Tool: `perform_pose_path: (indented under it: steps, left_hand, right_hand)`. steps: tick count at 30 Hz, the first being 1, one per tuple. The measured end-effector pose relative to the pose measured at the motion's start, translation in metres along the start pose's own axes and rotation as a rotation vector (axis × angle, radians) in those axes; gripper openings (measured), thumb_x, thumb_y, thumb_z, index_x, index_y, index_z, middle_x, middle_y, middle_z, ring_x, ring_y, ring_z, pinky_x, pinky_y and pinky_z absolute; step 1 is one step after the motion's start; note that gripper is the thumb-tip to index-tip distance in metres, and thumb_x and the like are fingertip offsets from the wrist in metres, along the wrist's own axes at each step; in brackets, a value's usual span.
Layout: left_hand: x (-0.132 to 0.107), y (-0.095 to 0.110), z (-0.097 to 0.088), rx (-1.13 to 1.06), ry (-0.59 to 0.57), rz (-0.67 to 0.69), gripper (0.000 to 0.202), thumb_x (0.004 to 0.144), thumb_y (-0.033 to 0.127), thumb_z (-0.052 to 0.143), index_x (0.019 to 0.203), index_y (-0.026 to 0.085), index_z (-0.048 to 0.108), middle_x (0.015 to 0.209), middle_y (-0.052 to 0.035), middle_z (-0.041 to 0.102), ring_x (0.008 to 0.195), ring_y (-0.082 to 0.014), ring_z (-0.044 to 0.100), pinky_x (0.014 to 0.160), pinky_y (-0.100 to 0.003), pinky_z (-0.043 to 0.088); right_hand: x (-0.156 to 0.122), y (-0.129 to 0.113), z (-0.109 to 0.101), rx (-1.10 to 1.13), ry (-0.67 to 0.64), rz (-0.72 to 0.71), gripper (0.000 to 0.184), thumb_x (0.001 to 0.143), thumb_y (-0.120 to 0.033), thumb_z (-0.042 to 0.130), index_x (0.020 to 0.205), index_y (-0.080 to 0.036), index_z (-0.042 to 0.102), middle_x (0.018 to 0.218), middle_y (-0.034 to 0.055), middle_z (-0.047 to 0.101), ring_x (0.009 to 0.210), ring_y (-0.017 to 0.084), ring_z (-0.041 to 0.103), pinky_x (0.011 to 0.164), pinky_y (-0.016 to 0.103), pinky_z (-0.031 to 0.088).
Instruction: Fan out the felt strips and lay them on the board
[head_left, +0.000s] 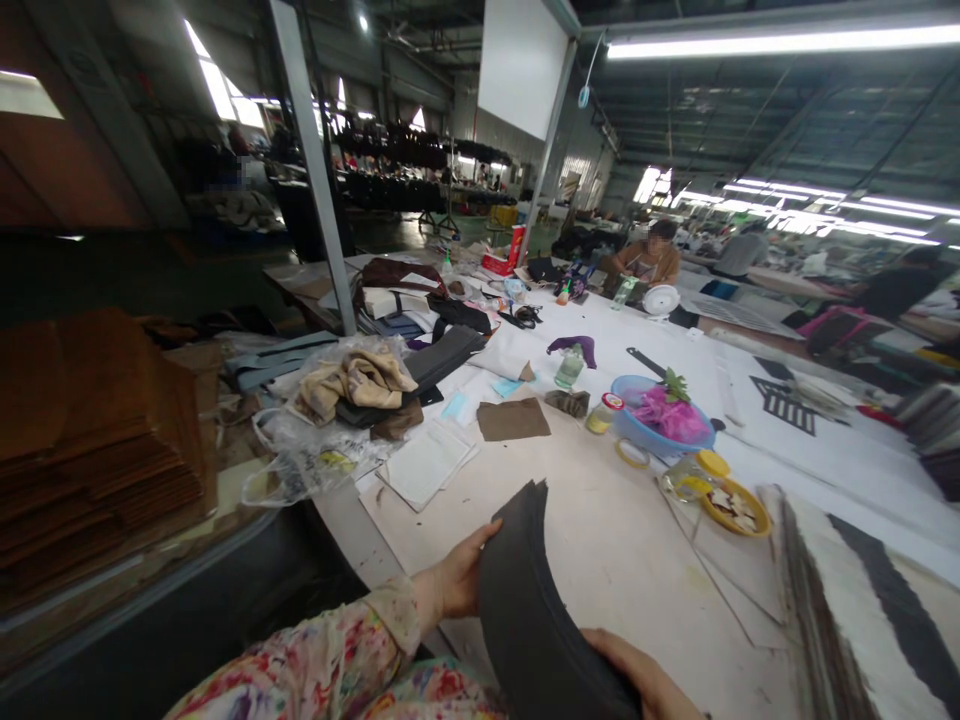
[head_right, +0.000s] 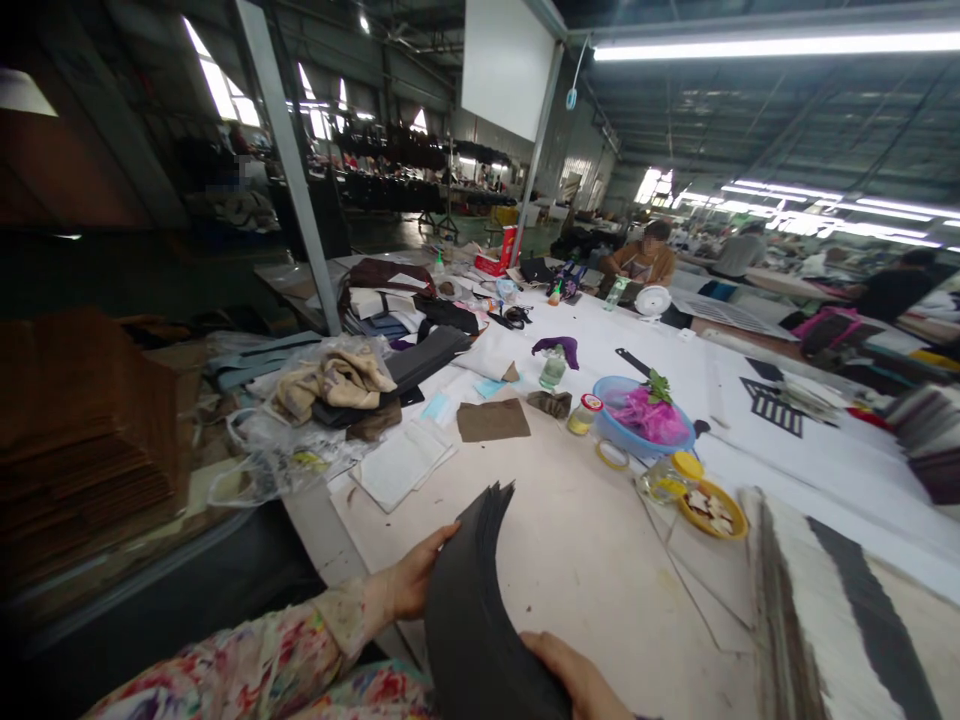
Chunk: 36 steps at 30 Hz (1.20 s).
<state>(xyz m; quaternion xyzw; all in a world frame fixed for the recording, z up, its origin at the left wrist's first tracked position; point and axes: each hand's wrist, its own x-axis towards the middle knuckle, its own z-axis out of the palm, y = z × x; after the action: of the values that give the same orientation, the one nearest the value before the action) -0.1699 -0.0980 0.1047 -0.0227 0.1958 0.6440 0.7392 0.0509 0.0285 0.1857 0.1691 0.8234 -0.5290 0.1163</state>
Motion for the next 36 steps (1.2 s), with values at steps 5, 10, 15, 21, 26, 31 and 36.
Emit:
perform_pose_path:
  steps: [5,10,15,21,26,31,36]
  left_hand:
    - [0.003,0.004,0.015,0.125,0.233,0.398,0.041,0.071,0.035,0.063,0.102,0.01,0.058,0.096,-0.0099,0.066,0.089,-0.0214,0.062,0.086,-0.034,0.045]
    - [-0.003,0.017,0.031,0.549,0.374,0.843,0.047,0.066,0.034,0.068,0.108,0.017,0.054,0.111,-0.0082,0.06,0.101,-0.0237,0.056,0.085,-0.036,0.045]
    - [-0.004,0.013,0.015,0.798,0.582,1.012,0.048,0.056,0.036,0.074,0.096,0.016,0.058,0.098,-0.0085,0.065,0.097,-0.0245,0.058,0.09,-0.037,0.042]
    - [-0.01,0.03,-0.019,0.428,0.463,0.632,0.055,0.068,0.049,0.062,0.112,0.019,0.05,0.11,-0.0085,0.06,0.103,-0.0238,0.056,0.085,-0.038,0.046]
    - [-0.01,0.027,-0.02,0.103,0.339,0.357,0.042,0.072,0.041,0.061,0.103,0.013,0.054,0.096,-0.0104,0.065,0.096,-0.0231,0.059,0.084,-0.035,0.047]
    - [-0.014,0.026,0.005,0.212,0.475,0.683,0.048,0.067,0.026,0.067,0.11,0.015,0.052,0.102,-0.0089,0.064,0.093,-0.0229,0.06,0.079,-0.034,0.049]
    - [-0.012,0.034,0.008,0.459,0.447,0.979,0.058,0.066,0.029,0.068,0.119,0.018,0.046,0.114,-0.0091,0.059,0.103,-0.0242,0.055,0.086,-0.036,0.045]
  right_hand:
    - [0.001,-0.007,-0.016,0.177,-0.049,0.028,0.08,0.06,-0.055,0.063,0.128,-0.021,0.041,0.136,0.0059,0.039,0.126,0.025,0.031,0.105,0.034,0.023]
    - [0.026,0.028,-0.007,0.406,-0.089,0.088,0.062,0.069,-0.058,0.054,0.124,-0.031,0.045,0.129,0.0002,0.048,0.122,0.023,0.039,0.102,0.038,0.026]
    - [0.043,0.057,0.009,0.577,-0.127,0.182,0.067,0.063,-0.054,0.061,0.121,-0.022,0.048,0.101,0.0058,0.065,0.088,0.024,0.062,0.084,0.039,0.045]
    - [0.028,0.026,-0.008,0.526,-0.2,0.06,0.063,0.06,-0.041,0.069,0.117,-0.022,0.051,0.103,0.0026,0.064,0.094,0.023,0.059,0.083,0.034,0.046]
    - [0.017,-0.004,-0.022,0.566,-0.325,0.097,0.07,0.056,-0.039,0.071,0.119,-0.019,0.049,0.104,0.0056,0.064,0.091,0.024,0.06,0.08,0.034,0.047]
    - [0.014,-0.001,-0.028,0.624,-0.281,0.178,0.076,0.059,-0.056,0.063,0.123,-0.018,0.046,0.109,0.0096,0.062,0.098,0.025,0.058,0.087,0.038,0.043]
    - [0.019,0.034,-0.04,0.388,-0.174,0.304,0.067,0.07,-0.061,0.049,0.122,-0.02,0.048,0.116,0.0076,0.058,0.105,0.023,0.055,0.094,0.036,0.039]
